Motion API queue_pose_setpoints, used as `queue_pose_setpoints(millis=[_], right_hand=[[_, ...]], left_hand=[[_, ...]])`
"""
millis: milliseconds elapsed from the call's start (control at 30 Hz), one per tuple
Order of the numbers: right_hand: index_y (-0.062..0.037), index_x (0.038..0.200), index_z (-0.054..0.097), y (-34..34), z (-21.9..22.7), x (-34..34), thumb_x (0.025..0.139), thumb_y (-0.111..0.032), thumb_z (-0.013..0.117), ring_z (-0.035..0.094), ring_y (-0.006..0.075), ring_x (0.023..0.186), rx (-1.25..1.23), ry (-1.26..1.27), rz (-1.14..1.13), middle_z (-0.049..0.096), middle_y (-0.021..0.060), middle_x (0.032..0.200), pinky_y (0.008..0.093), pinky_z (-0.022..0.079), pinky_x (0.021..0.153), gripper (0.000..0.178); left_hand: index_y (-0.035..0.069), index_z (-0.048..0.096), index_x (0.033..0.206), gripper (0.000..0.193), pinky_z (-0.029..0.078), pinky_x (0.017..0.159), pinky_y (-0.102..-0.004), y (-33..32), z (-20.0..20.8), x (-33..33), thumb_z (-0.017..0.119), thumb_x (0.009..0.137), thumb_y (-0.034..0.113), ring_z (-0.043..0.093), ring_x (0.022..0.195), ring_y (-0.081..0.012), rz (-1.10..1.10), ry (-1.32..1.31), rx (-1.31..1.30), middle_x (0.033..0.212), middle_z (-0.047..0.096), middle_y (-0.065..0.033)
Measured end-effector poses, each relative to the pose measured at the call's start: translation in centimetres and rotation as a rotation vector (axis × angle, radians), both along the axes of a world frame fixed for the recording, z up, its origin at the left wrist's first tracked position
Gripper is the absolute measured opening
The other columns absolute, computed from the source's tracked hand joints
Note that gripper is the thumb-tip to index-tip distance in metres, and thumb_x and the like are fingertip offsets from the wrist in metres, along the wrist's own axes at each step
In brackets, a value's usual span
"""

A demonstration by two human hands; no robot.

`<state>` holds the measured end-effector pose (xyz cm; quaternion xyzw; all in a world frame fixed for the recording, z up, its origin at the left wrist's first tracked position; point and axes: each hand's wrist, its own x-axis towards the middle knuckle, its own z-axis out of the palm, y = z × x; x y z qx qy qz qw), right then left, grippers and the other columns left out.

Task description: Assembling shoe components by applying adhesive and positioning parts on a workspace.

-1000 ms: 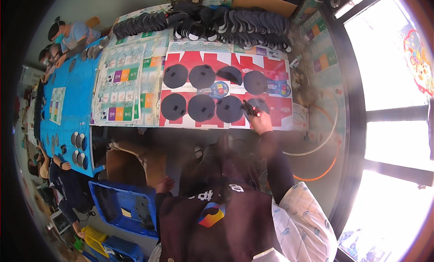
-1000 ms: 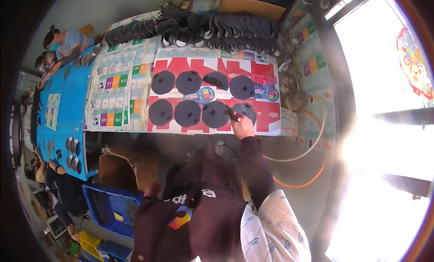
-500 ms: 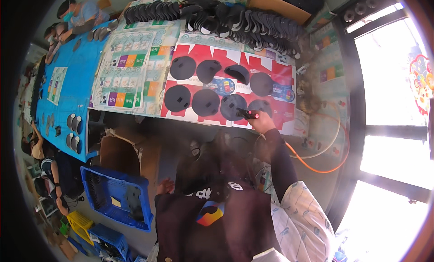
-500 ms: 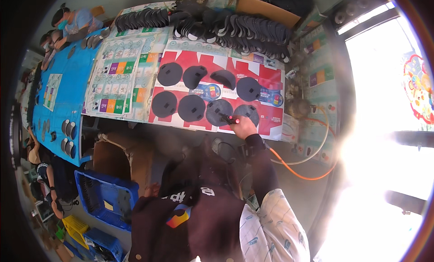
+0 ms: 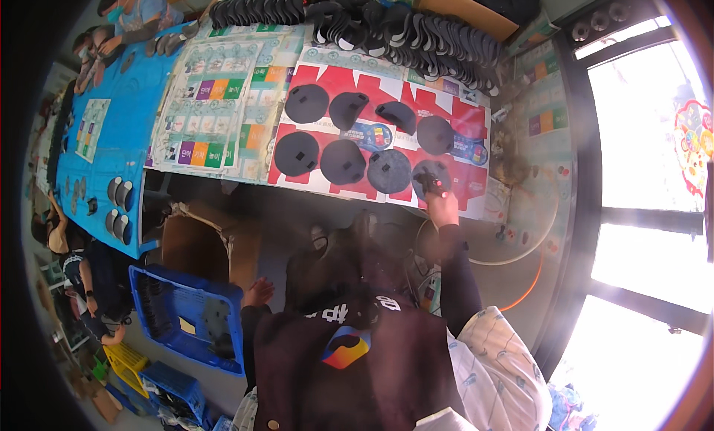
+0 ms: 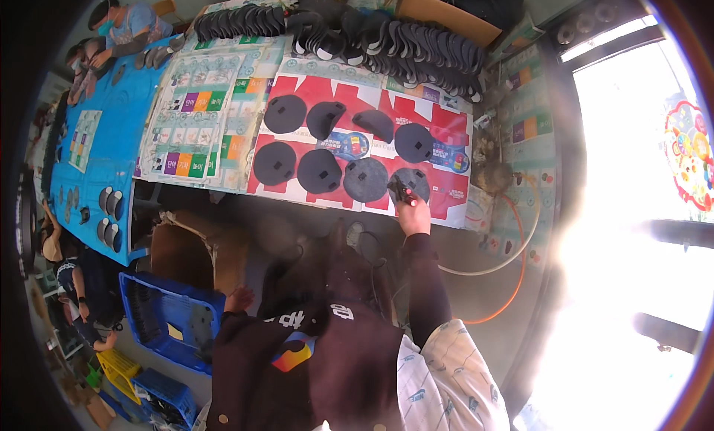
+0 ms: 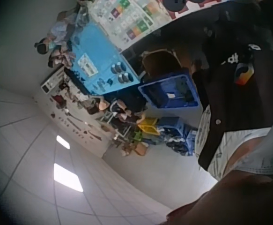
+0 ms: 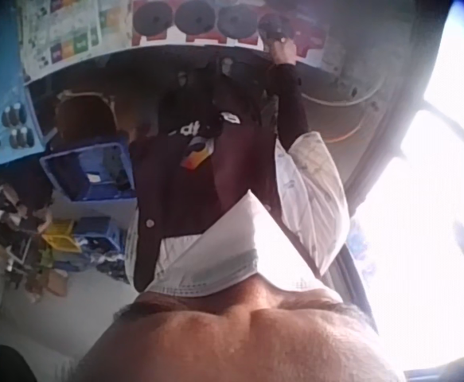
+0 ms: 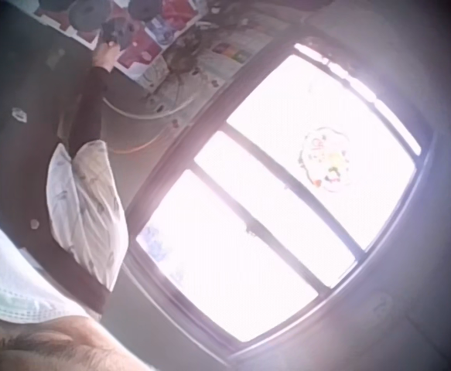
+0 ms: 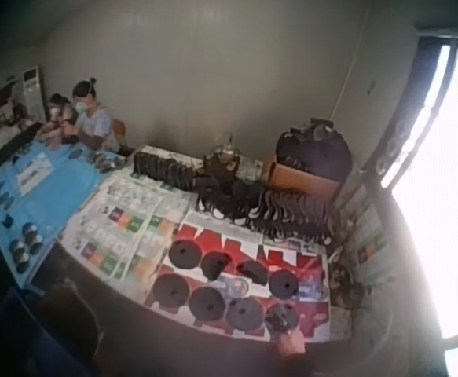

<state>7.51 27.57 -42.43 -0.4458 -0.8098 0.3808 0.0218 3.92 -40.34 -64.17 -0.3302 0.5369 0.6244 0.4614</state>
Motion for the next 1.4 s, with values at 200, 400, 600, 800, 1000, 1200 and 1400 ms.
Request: queue_pose_setpoints(millis=[200, 400, 600, 800, 1000, 1200, 1400], right_hand=[[-0.0026, 0.098, 0.072, -1.0, 1.6, 0.0, 0.084, -0.021, 0.06, 0.073, 0.0415, 0.087, -0.356, -0.119, 0.122, 0.072, 0.0231, 0.084, 0.0474, 0.055, 0.077, 0.026], [-0.0019, 0.104, 0.071, -2.6, 2.1, -1.8, 0.086, -0.025, 0.07, 0.068, 0.0474, 0.092, 0.108, -0.15, 0.079, 0.071, 0.025, 0.086, 0.0491, 0.055, 0.077, 0.029], [-0.0026, 0.107, 0.073, -7.9, 5.5, -7.8, 0.082, -0.028, 0.074, 0.073, 0.0343, 0.083, -0.319, -0.083, 0.189, 0.074, 0.0195, 0.087, 0.0422, 0.056, 0.075, 0.036], [-0.0065, 0.111, 0.073, -8.7, -1.1, -12.3, 0.084, -0.029, 0.066, 0.066, 0.0467, 0.102, -0.113, 0.001, 0.265, 0.071, 0.028, 0.1, 0.0522, 0.053, 0.088, 0.036], [-0.0072, 0.115, 0.072, -8.3, 0.6, -13.8, 0.084, -0.025, 0.064, 0.065, 0.0491, 0.102, -0.088, -0.027, 0.338, 0.069, 0.0296, 0.101, 0.0521, 0.052, 0.089, 0.037], [-0.0069, 0.115, 0.073, -8.2, 2.9, -14.0, 0.085, -0.029, 0.063, 0.066, 0.0468, 0.103, -0.002, -0.146, 0.638, 0.07, 0.0296, 0.104, 0.0521, 0.052, 0.09, 0.039], [-0.0112, 0.114, 0.073, -6.8, 1.8, -11.4, 0.086, -0.033, 0.064, 0.066, 0.0475, 0.1, 0.168, -0.166, 0.385, 0.071, 0.0276, 0.1, 0.0535, 0.053, 0.087, 0.037]], left_hand=[[0.017, 0.058, 0.14, 0.042, 0.053, 0.094, -0.0445, -0.3, 2.1, -0.9, 0.053, 0.105, 0.038, 0.066, 0.115, -0.0305, -0.042, 0.006, -0.102, 0.133, 0.066, -0.0129], [0.01, 0.063, 0.128, 0.039, 0.056, 0.081, -0.0406, -1.2, 2.3, -2.2, 0.067, 0.099, 0.036, 0.071, 0.097, -0.0283, -0.026, 0.056, -0.094, 0.11, 0.071, -0.0126], [0.007, 0.065, 0.12, 0.03, 0.055, 0.07, -0.0313, -1.1, 3.8, -4.3, 0.067, 0.099, 0.029, 0.07, 0.08, -0.0201, -0.046, 0.237, -0.059, 0.094, 0.072, -0.0076], [0.008, 0.066, 0.121, 0.024, 0.056, 0.073, -0.0312, -0.2, 7.0, -5.4, 0.062, 0.1, 0.02, 0.07, 0.082, -0.0175, 0.043, 0.368, -0.12, 0.096, 0.073, -0.0067], [0.007, 0.066, 0.122, 0.025, 0.054, 0.073, -0.0298, 0.7, 9.3, -5.3, 0.062, 0.099, 0.018, 0.071, 0.085, -0.0165, 0.017, 0.37, -0.198, 0.099, 0.074, -0.006], [0.009, 0.066, 0.124, 0.03, 0.052, 0.074, -0.0297, 1.4, 9.3, -4.3, 0.064, 0.096, 0.021, 0.072, 0.087, -0.0175, 0.053, 0.279, -0.218, 0.1, 0.074, -0.0062], [0.008, 0.065, 0.125, 0.031, 0.053, 0.075, -0.0314, 1.5, 8.6, -3.6, 0.062, 0.097, 0.023, 0.072, 0.087, -0.0191, 0.061, 0.283, -0.214, 0.101, 0.074, -0.0075]])
